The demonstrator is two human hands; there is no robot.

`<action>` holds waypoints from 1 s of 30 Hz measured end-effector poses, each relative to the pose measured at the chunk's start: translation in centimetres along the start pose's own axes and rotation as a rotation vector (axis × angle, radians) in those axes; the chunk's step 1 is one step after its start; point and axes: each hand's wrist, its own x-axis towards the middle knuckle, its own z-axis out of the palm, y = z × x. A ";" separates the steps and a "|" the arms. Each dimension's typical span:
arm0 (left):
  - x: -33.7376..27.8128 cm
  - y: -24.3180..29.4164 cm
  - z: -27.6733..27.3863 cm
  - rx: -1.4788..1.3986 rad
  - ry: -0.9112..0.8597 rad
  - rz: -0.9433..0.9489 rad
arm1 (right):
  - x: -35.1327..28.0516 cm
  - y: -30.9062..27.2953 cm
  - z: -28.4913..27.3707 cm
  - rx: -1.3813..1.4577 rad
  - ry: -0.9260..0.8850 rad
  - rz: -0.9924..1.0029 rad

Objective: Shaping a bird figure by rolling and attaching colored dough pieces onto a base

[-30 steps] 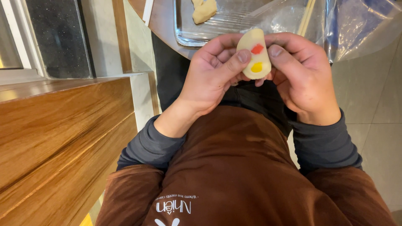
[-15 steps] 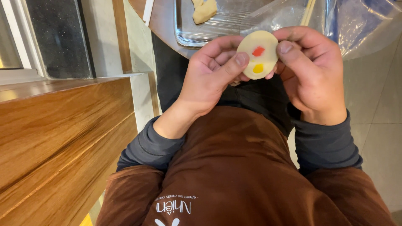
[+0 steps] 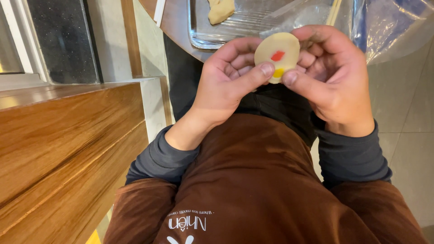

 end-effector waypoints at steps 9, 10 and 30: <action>-0.1 0.0 0.2 0.043 -0.026 0.075 | -0.1 -0.1 0.4 -0.074 0.019 -0.005; -0.1 -0.1 0.2 0.043 -0.026 0.074 | -0.1 -0.1 0.3 -0.074 0.019 -0.005; -0.1 -0.9 -0.9 0.067 -0.006 0.096 | -0.3 1.1 -1.6 -0.042 0.035 -0.092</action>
